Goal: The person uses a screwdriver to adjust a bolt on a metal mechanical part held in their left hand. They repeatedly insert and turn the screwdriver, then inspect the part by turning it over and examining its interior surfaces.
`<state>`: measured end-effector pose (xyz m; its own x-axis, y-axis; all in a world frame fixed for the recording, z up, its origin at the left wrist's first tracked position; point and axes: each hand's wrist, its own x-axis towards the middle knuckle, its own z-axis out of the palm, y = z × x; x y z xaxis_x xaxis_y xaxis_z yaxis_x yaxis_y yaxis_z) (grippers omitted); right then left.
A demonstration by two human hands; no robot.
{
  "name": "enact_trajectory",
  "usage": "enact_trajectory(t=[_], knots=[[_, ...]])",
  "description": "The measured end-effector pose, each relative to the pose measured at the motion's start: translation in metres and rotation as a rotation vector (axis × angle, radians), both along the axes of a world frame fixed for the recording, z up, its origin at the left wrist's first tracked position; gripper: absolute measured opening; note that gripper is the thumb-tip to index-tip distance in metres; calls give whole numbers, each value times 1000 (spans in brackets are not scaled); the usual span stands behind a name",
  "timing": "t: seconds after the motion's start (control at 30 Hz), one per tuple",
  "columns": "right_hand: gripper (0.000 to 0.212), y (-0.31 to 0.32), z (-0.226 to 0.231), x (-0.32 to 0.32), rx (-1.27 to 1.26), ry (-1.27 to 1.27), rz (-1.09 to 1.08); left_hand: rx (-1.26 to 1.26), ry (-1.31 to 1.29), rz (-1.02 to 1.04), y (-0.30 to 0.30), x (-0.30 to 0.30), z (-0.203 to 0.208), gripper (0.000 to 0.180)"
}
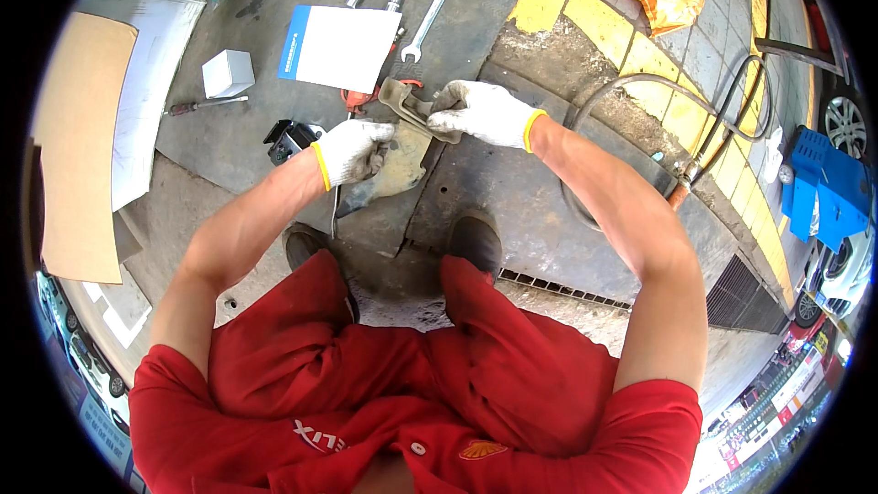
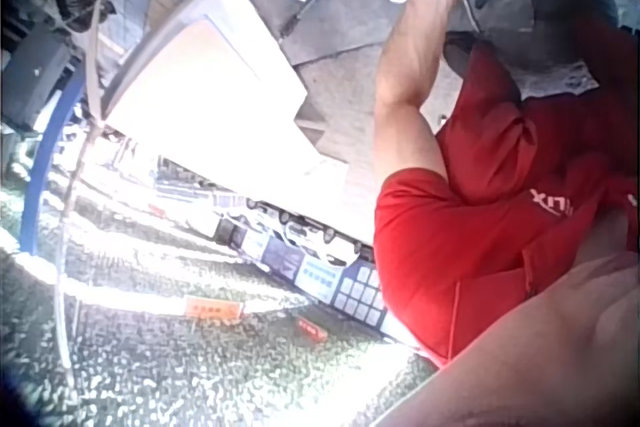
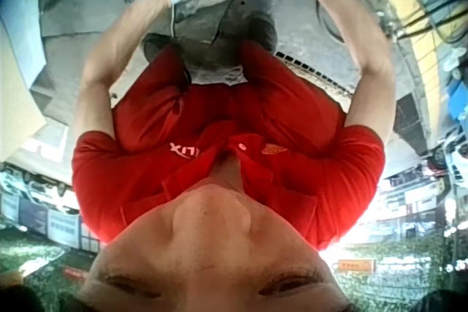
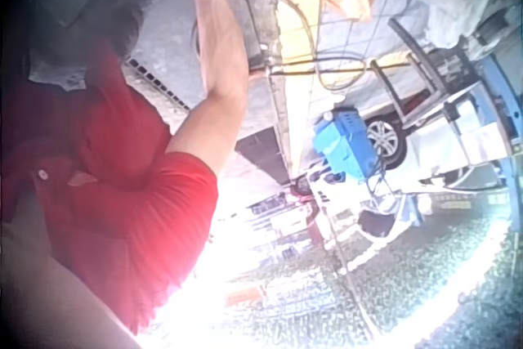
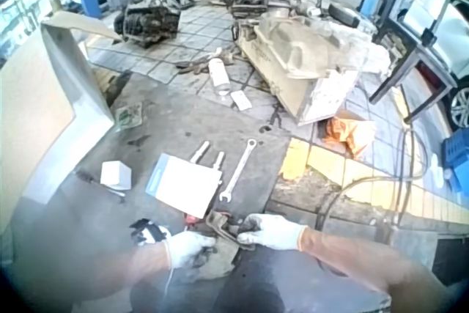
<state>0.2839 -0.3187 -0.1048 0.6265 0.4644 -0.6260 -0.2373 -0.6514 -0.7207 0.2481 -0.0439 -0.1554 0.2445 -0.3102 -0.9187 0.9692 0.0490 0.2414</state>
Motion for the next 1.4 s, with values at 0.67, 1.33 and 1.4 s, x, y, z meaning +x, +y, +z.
enact_trajectory(t=[0.67,1.33,1.4], knots=[[50,1,-20,-5,88,56,-115,40,-57,-69,-11,1,1,15],[45,7,-23,-15,113,97,-233,140,-152,-51,-18,-9,8,17],[45,7,-22,-14,124,103,-221,139,-151,-48,-17,-8,9,15]])
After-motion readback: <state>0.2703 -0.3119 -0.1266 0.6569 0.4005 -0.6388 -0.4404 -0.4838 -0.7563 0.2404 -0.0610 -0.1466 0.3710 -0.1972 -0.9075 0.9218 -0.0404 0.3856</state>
